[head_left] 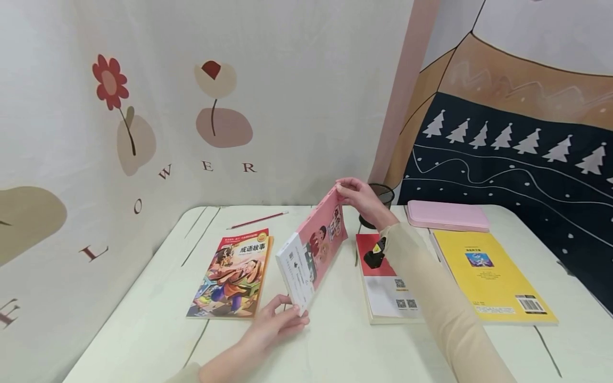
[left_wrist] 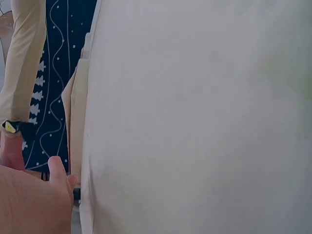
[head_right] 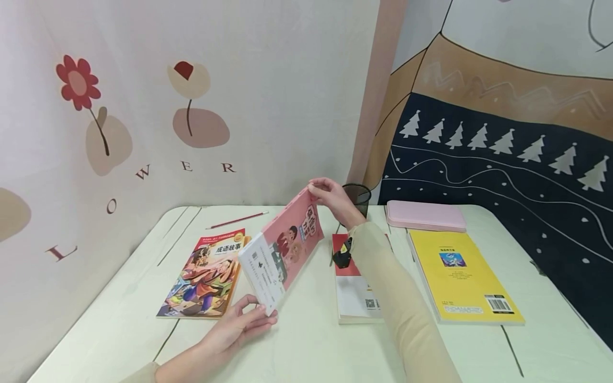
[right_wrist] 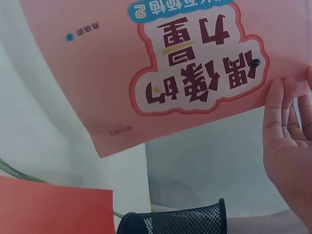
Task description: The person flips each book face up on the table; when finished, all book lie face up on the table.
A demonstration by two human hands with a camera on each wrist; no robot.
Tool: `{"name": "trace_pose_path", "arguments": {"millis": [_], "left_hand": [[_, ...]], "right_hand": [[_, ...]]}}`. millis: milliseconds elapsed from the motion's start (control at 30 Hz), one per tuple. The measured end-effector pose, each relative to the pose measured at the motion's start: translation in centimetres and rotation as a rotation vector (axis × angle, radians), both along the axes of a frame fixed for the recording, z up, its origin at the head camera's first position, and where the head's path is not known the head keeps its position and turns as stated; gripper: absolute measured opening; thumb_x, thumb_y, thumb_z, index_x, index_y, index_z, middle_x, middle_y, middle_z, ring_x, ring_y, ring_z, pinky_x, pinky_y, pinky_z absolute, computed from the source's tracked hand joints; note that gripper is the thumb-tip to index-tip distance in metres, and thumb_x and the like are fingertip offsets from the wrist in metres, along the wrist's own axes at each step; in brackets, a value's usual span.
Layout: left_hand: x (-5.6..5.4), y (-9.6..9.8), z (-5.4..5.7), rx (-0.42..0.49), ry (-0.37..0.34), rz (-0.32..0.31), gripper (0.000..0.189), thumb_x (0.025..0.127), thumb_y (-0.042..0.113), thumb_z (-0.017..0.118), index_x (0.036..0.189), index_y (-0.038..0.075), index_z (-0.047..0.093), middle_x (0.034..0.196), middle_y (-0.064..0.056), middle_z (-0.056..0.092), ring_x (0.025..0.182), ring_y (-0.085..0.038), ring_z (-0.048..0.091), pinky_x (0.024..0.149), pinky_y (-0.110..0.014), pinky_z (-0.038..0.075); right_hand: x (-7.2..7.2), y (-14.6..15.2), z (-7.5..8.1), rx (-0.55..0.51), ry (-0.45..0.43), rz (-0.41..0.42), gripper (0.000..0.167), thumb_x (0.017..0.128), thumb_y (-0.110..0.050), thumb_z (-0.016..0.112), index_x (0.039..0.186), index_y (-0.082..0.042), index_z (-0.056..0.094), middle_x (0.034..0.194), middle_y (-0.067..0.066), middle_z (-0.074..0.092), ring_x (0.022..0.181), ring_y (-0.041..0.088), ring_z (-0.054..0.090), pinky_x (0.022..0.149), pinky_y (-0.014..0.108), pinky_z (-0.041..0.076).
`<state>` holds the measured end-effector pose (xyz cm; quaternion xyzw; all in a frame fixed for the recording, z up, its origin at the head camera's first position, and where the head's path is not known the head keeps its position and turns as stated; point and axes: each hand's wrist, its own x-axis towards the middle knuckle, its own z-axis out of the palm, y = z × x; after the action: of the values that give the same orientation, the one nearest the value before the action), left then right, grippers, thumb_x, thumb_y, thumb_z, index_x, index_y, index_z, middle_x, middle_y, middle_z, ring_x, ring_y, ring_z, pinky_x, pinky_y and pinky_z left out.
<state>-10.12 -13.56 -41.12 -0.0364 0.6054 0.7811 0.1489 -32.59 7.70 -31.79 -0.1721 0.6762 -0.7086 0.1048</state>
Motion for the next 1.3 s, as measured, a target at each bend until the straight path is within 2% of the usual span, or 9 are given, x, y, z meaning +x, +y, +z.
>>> {"name": "trace_pose_path", "arguments": {"millis": [200,367,600,933,1300], "left_hand": [[0.7,1.2,-0.6,0.113,-0.069,0.012,0.024,0.087,0.008,0.054,0.105,0.000,0.041,0.096,-0.019,0.059,0.091,-0.026,0.059,0.083,-0.035,0.046],[1.0,1.8,-1.0,0.158,-0.078,0.014,0.027,0.088,0.010,0.053,0.109,0.000,0.039,0.094,-0.017,0.058,0.091,-0.026,0.059,0.084,-0.036,0.045],[1.1,2.0,-1.2,0.125,-0.084,0.017,0.031,0.087,0.011,0.054,0.111,-0.001,0.040,0.095,-0.017,0.058,0.092,-0.027,0.058,0.083,-0.036,0.045],[1.3,2.1,-1.2,0.075,-0.103,-0.017,0.034,0.087,0.015,0.056,0.112,-0.002,0.040,0.092,-0.016,0.060,0.088,-0.027,0.060,0.079,-0.037,0.048],[1.8,2.6,-1.8,0.109,-0.132,-0.022,0.032,0.088,0.012,0.052,0.113,-0.004,0.038,0.090,-0.016,0.060,0.089,-0.030,0.059,0.080,-0.039,0.047]], "right_hand": [[-0.2,-0.7,-0.2,0.063,0.032,0.014,0.040,0.088,-0.024,0.055,0.119,-0.002,0.046,0.108,0.012,0.051,0.095,0.023,0.051,0.087,0.034,0.043],[-0.5,-1.1,-0.6,0.131,0.066,0.020,0.039,0.086,-0.029,0.057,0.116,-0.006,0.049,0.108,0.010,0.052,0.097,0.023,0.052,0.088,0.032,0.043],[-1.0,-1.4,-1.2,0.195,0.066,0.015,0.037,0.085,-0.031,0.058,0.113,-0.009,0.051,0.107,0.008,0.053,0.096,0.022,0.053,0.086,0.031,0.043],[-1.2,-2.5,-1.5,0.253,0.077,0.034,0.031,0.087,-0.025,0.057,0.112,-0.007,0.052,0.104,0.009,0.055,0.093,0.023,0.053,0.086,0.035,0.043],[-1.4,-4.1,-2.7,0.373,0.146,0.048,0.026,0.087,-0.013,0.056,0.112,-0.006,0.055,0.102,0.009,0.056,0.092,0.022,0.053,0.082,0.034,0.045]]}}
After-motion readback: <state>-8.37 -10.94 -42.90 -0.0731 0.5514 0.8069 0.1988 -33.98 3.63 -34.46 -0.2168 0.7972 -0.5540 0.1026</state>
